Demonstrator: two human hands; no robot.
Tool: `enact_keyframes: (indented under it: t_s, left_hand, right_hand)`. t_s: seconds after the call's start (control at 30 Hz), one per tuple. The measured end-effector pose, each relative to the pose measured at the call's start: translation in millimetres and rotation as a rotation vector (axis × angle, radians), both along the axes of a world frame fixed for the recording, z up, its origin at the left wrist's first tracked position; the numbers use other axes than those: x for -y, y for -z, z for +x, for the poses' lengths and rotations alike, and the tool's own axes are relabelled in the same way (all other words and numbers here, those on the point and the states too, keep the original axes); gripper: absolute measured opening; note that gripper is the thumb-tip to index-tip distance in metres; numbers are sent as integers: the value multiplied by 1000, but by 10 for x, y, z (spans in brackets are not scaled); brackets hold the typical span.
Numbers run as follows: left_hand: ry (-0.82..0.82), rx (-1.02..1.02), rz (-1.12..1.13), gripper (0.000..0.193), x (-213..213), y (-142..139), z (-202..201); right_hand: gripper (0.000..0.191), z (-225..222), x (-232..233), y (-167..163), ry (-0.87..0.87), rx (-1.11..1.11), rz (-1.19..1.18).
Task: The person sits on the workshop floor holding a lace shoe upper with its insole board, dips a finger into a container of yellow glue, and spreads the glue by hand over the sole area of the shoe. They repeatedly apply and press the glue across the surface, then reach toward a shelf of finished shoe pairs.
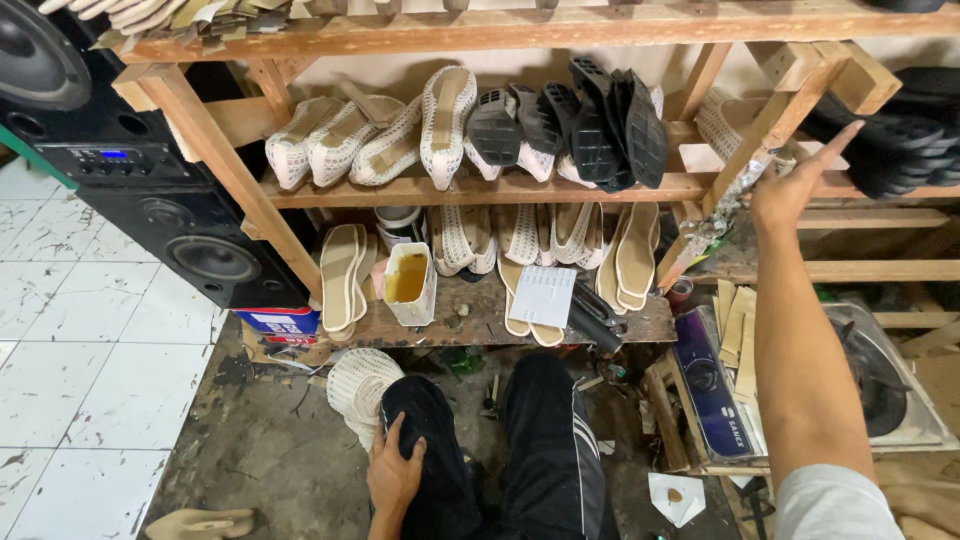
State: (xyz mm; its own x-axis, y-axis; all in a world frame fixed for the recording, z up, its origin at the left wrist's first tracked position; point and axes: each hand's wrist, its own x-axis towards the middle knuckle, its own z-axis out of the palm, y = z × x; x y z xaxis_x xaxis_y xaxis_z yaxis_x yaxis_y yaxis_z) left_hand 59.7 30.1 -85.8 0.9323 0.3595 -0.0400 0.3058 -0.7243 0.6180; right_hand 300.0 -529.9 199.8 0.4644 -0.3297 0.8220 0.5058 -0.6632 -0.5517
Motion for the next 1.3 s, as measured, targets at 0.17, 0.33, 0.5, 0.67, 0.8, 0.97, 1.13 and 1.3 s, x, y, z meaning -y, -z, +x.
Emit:
enact_keyframes:
  t_s: [0.17, 0.33, 0.5, 0.67, 0.8, 0.97, 1.13, 1.3]
  left_hand:
    - [22, 77, -6, 67, 45, -35, 8]
    - [1, 17, -22, 66, 1, -56, -12]
    - [18, 96, -85, 64, -62, 18, -12]
    - [22, 263, -115, 51, 51, -44, -64]
    - [183, 0, -924, 50, 558, -355, -132]
    - [584, -535, -1980, 66, 795, -1015, 64]
    - [960, -432, -1560, 89, 620, -1684, -68]
    - [976, -86, -1333, 104, 286, -2048, -652]
  right_hand:
    - [111, -73, -16, 0, 489, -74, -74]
    - [99, -426, 205, 278, 395, 75, 25]
    - [85, -1029, 438, 704, 98, 315, 584]
    - [71, -2519, -97, 1469, -63, 253, 862]
    - [57, -3271, -640, 1814, -212, 43, 987]
    - [77, -3181, -1149, 1732, -667, -402, 1103]
    - [82, -2535, -1693, 1131, -870, -1090, 763]
    - [71, -2051, -2491, 604, -963, -1356, 631]
